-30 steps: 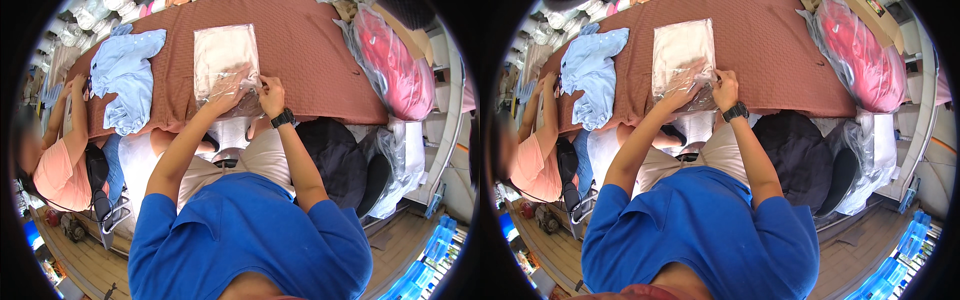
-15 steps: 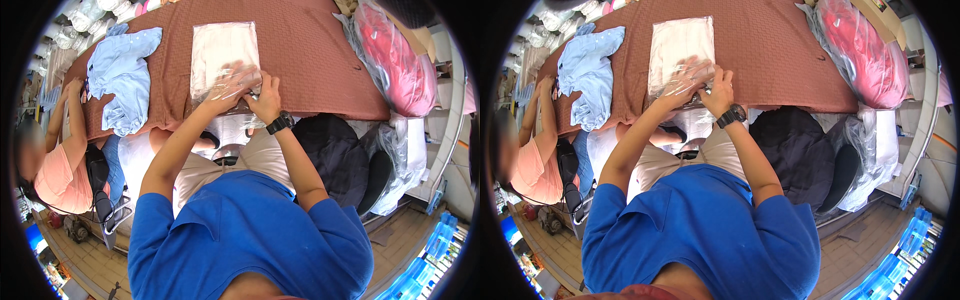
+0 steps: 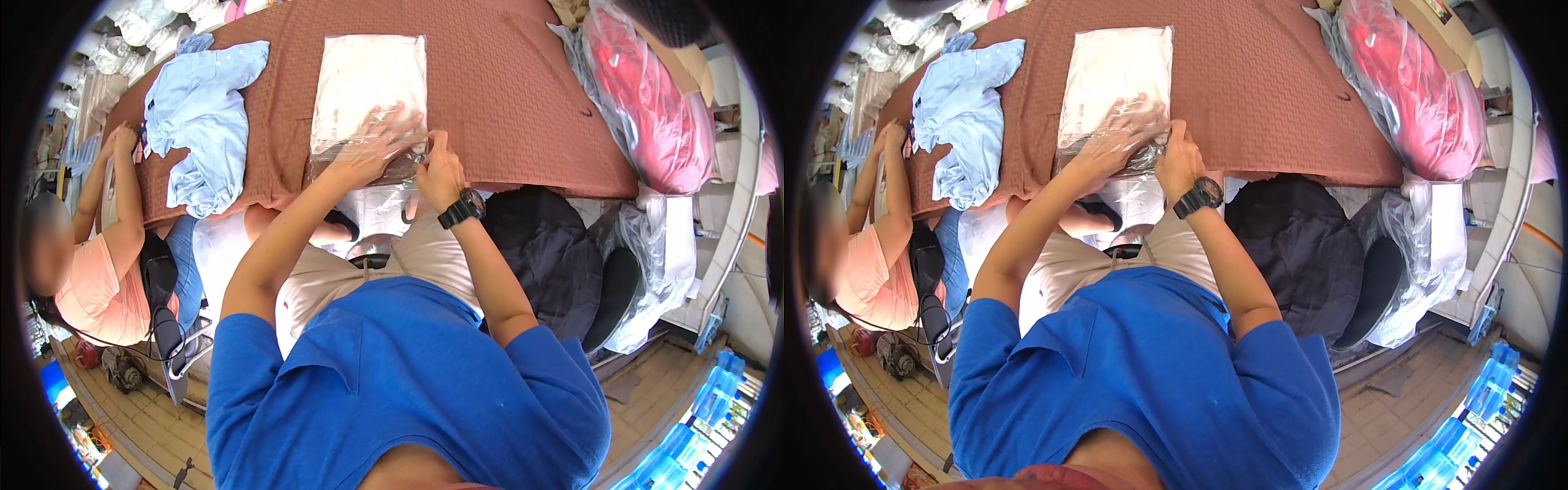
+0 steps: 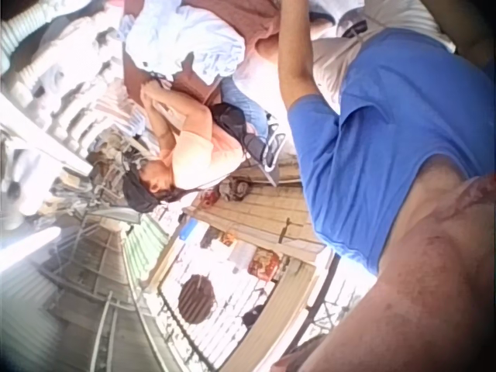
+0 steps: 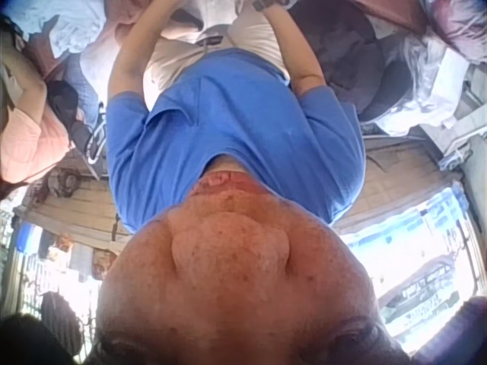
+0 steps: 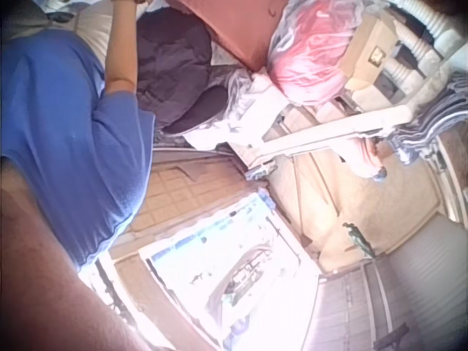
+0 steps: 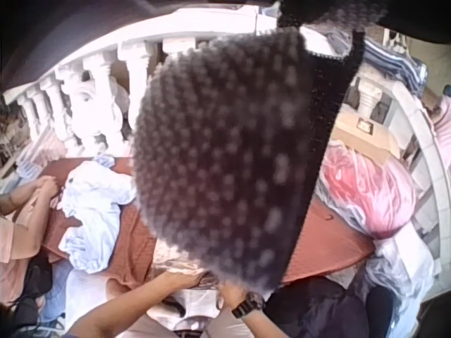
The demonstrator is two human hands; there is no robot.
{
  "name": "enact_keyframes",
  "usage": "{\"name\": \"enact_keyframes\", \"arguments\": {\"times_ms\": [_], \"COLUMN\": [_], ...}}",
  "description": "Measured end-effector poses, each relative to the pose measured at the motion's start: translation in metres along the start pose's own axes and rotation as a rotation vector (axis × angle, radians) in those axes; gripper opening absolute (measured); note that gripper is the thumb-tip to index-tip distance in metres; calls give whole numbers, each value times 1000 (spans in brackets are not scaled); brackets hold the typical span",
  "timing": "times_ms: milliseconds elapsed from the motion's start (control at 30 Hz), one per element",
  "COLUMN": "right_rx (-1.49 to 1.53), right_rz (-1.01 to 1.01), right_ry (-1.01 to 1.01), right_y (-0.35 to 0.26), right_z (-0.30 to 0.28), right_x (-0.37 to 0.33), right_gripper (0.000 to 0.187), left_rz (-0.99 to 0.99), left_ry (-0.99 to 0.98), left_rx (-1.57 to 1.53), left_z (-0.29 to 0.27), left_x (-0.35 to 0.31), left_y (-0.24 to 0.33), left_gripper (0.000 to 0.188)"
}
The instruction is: The person places a folded light-colored shirt into a clear plastic bag on a table, aligns the shirt inside, seals the bag with adhesive, and then places the packaged shirt into a larger white plastic bag.
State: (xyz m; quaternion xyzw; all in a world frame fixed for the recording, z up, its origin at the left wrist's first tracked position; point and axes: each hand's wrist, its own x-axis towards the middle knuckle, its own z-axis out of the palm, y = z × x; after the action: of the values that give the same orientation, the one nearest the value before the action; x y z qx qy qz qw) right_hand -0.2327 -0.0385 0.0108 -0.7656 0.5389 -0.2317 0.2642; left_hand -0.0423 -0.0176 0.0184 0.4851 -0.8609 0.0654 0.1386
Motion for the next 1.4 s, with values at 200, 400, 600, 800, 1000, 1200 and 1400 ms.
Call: {"name": "enact_keyframes", "arguments": {"times_ms": [200,400,600,800,1000,1200,1400], "right_rx": [-133,-198,-177,-138,-66,-43,-27], "right_rz": [-379,-392,-614,-664,-681,-641,-592], "right_ry": [185,197,326,308,333,371,359], "right_y": [-34,-19,-41,-54,-69,-67,-55], "right_z": [0,25,23,12,13,18,18], "right_x": [7,21,31,38,33,28,18], "right_gripper": [60,48,23,21,18,8,6], "left_rz": [-100,-297,-233,-237,-240,-246,-250], "left_ry": [21,137,146,4,257,263,257], "left_rx": [-40,65,-1,-9,32,-43,-148], "left_z": [31,19,37,38,63,65,58], "left_x": [-13,-13,-20,23,56,94,116], "left_y": [-10,0,-30,-48,-67,-81,-66], "left_gripper": [68,63,66,65,52,43,35]}}
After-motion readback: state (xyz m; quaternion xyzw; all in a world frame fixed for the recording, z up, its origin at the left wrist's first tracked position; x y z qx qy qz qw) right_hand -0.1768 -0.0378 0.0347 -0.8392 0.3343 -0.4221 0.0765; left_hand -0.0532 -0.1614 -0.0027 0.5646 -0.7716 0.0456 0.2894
